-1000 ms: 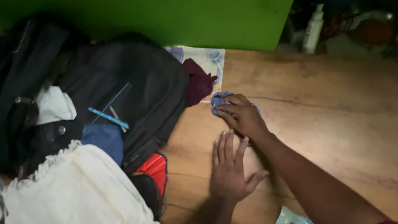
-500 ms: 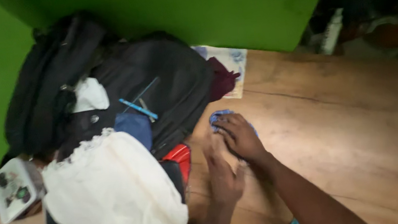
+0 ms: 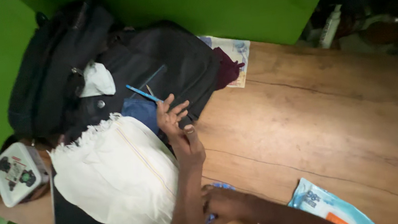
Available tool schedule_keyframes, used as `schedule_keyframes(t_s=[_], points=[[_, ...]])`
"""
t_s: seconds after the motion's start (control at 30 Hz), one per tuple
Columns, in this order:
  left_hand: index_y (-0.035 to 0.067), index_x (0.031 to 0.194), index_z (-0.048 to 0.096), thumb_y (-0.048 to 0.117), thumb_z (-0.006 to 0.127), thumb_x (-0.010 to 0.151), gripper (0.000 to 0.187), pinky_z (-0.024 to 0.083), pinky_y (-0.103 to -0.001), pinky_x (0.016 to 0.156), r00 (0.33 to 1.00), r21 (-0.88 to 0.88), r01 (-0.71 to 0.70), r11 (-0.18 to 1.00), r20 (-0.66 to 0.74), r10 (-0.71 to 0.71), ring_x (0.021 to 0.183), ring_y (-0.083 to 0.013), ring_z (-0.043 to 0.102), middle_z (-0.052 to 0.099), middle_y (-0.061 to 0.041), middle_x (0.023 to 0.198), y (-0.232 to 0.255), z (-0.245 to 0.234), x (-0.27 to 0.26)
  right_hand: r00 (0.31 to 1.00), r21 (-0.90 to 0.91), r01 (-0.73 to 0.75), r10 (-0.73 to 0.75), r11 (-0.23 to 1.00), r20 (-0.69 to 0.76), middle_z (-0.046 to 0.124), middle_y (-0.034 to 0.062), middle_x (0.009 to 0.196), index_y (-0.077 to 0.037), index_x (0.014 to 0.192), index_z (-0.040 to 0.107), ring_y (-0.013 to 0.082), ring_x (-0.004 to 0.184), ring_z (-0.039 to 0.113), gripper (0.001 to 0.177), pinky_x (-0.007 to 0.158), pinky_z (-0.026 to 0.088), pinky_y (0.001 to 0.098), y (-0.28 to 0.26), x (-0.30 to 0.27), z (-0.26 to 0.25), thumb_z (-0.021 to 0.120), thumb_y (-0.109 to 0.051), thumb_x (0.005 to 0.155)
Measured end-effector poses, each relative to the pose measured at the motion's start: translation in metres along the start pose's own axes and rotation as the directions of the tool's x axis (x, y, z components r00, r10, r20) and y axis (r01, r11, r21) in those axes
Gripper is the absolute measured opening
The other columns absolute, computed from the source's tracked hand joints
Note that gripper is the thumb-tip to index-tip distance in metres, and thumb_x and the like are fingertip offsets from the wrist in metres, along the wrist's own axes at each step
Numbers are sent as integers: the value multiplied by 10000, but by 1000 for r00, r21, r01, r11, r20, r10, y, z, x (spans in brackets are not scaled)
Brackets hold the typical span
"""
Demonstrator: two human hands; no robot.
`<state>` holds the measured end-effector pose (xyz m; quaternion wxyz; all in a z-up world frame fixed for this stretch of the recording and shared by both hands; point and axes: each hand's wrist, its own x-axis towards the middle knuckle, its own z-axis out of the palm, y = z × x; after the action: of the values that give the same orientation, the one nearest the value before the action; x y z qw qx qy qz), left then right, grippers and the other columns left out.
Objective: The person wipes a wooden table surface with a blue cloth. They move a book and a small container aside to clean underneath, then wipe a white cloth and a black laptop case before placing the cloth on top of the case.
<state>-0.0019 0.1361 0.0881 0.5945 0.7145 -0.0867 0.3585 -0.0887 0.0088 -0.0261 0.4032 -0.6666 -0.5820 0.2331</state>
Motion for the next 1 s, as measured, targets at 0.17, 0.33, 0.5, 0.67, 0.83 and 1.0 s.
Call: schedule_keyframes(t_s=[0.17,0.33,0.5,0.67,0.83,1.0], points=[[7,1636,153,565,428,1102,819,438,-462,1157,999,57,27,998,41,-30,1367,-351,569,396,-233,1618,-10,8,-29,904,-26,-38,23,999,-427,740,93,1089,-126,978,795,303,1089,671,141,952,511,430,39,-35,-58,728,-164,860],[-53,1582,285,381,559,1067,728,307,-517,1237,951,359,-26,933,297,-88,1503,-427,383,385,-277,1607,-33,44,-57,264,-167,-701,35,693,-964,711,162,1151,-91,1086,757,370,1136,626,170,1018,474,486,93,-143,-137,642,-112,963],[14,1440,514,382,701,952,639,282,-531,1206,816,454,-154,878,559,-146,1471,-428,361,423,-256,1535,-54,103,-69,-28,42,-926,41,376,-999,613,225,1285,-77,1198,725,429,1218,529,205,1068,438,515,92,-281,-133,673,-194,1039],[-41,1411,477,506,705,884,793,213,-559,1210,819,602,-138,787,516,-251,1476,-442,302,400,-279,1510,-56,121,-65,-105,97,-990,-72,100,-992,545,247,1314,-19,1199,666,423,1248,483,287,1137,353,539,123,-405,-123,610,-285,1104],[-32,1432,465,633,685,846,913,160,-575,1206,764,646,-187,740,569,-304,1477,-444,255,365,-305,1525,-54,128,-59,-197,213,-952,90,222,-976,593,188,1181,-14,1228,634,344,1096,531,324,1009,417,462,176,-397,-161,494,-300,1170],[-25,1435,460,634,685,846,912,160,-579,1201,776,630,-215,746,574,-260,1489,-441,249,365,-312,1528,-57,128,-60,145,-154,-832,-58,533,-988,652,215,1295,-58,1185,697,428,1268,556,254,1151,382,527,213,-185,-234,517,-76,1006]])
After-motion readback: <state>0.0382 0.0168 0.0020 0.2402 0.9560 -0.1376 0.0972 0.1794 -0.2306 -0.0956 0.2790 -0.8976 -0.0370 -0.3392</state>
